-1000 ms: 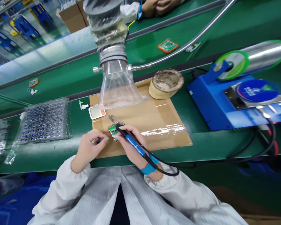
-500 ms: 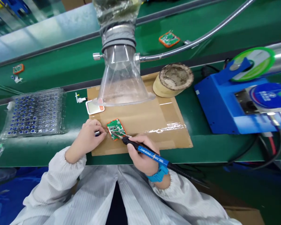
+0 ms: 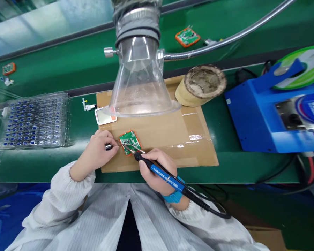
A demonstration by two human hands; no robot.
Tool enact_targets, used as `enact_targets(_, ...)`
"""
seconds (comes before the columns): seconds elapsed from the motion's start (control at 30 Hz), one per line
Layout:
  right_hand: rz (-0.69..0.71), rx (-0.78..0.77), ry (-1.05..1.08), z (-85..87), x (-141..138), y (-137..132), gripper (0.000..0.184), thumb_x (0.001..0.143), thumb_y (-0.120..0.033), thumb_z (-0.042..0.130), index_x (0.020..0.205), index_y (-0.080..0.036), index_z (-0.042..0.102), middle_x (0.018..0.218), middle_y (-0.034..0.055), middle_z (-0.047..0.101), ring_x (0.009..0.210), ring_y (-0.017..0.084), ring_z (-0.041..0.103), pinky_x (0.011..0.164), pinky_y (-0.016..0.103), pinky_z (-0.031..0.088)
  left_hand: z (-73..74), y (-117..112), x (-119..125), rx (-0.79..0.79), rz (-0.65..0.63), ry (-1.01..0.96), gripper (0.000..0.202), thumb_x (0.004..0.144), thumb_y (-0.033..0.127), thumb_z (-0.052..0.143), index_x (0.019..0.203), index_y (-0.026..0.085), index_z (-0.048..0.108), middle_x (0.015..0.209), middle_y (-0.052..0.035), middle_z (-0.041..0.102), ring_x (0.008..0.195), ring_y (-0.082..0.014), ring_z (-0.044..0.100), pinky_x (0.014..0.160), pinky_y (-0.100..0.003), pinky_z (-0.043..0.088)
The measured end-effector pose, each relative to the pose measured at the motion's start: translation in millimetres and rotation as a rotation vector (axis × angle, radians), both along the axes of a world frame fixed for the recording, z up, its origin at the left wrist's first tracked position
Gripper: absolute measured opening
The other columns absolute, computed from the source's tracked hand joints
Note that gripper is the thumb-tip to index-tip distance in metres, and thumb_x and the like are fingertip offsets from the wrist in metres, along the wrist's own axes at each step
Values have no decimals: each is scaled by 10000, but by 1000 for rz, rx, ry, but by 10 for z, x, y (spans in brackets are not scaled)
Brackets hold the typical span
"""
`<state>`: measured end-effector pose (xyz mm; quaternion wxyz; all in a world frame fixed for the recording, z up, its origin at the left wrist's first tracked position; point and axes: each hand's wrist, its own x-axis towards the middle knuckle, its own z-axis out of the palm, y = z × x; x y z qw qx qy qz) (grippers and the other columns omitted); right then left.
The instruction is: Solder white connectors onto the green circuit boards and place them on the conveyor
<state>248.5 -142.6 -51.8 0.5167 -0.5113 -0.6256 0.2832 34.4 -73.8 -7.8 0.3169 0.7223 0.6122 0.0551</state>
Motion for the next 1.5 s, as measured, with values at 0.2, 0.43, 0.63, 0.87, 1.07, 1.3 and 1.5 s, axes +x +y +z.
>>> enact_targets(0.2,43,52,-3,25,-2,17,140,852,-170,696,954,-261,662,750,3,697,628,172,674,574,306,549,6,-1,3,-3,4,4,155,844,183,675,692,186,707,941,-48,673,1027,-253,544,905,-438,395)
enact_targets(0.43,34,72,-31,37,14,14,140,852,-193,692,969,-261,662,742,14,701,635,189,686,564,324,563,1,1,5,-1,3,-9,165,842,183,670,680,188,703,921,-46,668,1010,-248,541,910,-439,399)
enact_targets(0.63,42,69,-2,24,31,-9,164,849,-174,706,986,-257,669,759,12,691,647,184,681,570,314,560,18,4,15,-13,8,13,167,844,186,675,680,186,704,925,-46,672,1015,-253,541,908,-443,399)
enact_targets(0.87,-55,14,94,-130,107,-67,96,870,-247,714,963,-260,696,775,27,706,696,218,697,626,365,589,2,8,11,2,5,-2,178,842,175,667,669,191,701,909,-43,671,1013,-250,545,921,-443,402)
enact_targets(1.07,-78,9,130,-156,116,-86,115,894,-253,715,1006,-269,696,828,30,707,763,224,712,665,361,597,14,17,16,-6,12,12,173,838,166,673,668,191,700,918,-41,672,1020,-253,550,927,-450,404)
enact_targets(1.3,-335,107,83,-68,329,61,74,901,-312,728,943,-253,720,828,54,704,732,241,707,672,389,581,28,-6,-14,15,-98,17,131,828,159,683,702,191,685,937,-70,643,989,-260,540,930,-447,460)
enact_targets(1.5,-571,210,96,46,740,563,249,953,-310,681,1189,-254,736,1031,71,699,642,142,684,622,342,515,168,103,-279,-202,-113,-288,98,891,222,622,799,191,605,912,-56,654,876,-204,592,853,-382,510)
